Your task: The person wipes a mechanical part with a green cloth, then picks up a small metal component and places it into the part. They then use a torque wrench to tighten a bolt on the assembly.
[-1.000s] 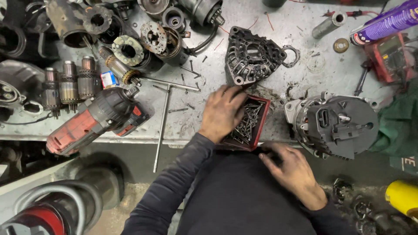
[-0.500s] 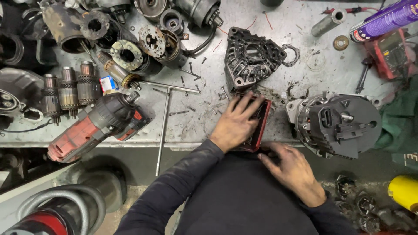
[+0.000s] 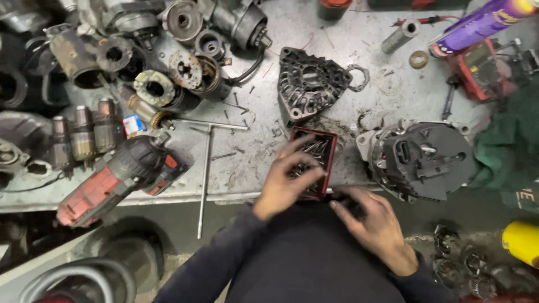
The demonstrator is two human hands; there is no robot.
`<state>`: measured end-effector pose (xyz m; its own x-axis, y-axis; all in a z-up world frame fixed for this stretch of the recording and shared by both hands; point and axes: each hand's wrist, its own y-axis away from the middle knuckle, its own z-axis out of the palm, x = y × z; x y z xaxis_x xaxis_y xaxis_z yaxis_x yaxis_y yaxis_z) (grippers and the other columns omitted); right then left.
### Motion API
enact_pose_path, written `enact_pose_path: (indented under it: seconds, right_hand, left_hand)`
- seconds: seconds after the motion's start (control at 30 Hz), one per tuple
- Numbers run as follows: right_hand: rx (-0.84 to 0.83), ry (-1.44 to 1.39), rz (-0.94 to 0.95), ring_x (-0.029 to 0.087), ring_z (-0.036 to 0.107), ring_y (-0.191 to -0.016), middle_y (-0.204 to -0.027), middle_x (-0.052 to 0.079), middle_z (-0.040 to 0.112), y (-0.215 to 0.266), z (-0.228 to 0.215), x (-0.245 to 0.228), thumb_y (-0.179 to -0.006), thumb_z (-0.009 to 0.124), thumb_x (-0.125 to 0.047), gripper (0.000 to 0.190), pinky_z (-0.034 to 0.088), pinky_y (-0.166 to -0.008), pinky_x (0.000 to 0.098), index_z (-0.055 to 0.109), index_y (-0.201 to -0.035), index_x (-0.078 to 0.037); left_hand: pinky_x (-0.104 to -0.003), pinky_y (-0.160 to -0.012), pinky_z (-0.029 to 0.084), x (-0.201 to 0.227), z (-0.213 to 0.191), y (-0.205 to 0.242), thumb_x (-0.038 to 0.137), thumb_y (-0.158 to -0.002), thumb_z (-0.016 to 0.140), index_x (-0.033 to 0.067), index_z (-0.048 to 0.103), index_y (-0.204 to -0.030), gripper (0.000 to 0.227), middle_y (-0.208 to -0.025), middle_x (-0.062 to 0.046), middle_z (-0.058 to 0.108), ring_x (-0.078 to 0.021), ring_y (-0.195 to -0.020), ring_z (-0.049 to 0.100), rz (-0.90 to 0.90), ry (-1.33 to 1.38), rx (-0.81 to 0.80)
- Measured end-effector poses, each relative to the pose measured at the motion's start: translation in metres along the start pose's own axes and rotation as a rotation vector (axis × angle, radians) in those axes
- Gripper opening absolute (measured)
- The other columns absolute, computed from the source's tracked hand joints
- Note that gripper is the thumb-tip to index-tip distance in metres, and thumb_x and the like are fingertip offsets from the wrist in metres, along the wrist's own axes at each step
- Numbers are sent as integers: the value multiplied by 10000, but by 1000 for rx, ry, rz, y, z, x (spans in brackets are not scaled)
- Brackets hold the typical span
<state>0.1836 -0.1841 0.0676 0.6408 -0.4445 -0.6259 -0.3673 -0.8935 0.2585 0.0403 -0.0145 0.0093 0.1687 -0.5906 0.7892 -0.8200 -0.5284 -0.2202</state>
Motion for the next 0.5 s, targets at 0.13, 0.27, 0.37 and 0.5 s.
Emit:
enact_pose_path:
  seconds: [0.13,0.27,0.37,0.5]
  right_hand:
    - [208,-171,-127,249,764,-946,-1083,136,765,0,-20,-38,-821,807,-152,381,589,-835,328,711,-1173,-45]
    - [271,-159,-309,256,757,-1021,-1120,158,756,-8,-35,-58,-849,785,-98,321,584,-907,338,720,-1149,-3]
    - [255,-204,-317,251,760,-1040,-1131,152,758,-10,-34,-61,-860,777,-80,283,590,-934,338,729,-1124,8]
    - [225,-250,-332,243,768,-1036,-1114,136,769,-10,-37,-65,-876,761,-66,237,595,-927,325,737,-1101,4]
  left_hand:
    - [-437,-1153,402,30,-6,12,219,-970,658,29,701,-1178,285,-1470,-149,589,-286,-1339,542,-527,1342,-6]
    - [-350,-1039,461,46,-2,18,230,-981,603,-69,594,-1401,515,-1310,-126,697,-206,-1193,630,-737,2011,-94]
    - [-341,-1054,446,31,27,37,205,-1064,577,-88,593,-1447,483,-1323,-132,685,-204,-1194,608,-704,2060,-77]
    - [-364,-1133,450,39,24,35,161,-1130,564,-101,566,-1358,347,-1308,-123,667,-216,-1206,610,-684,2135,-29]
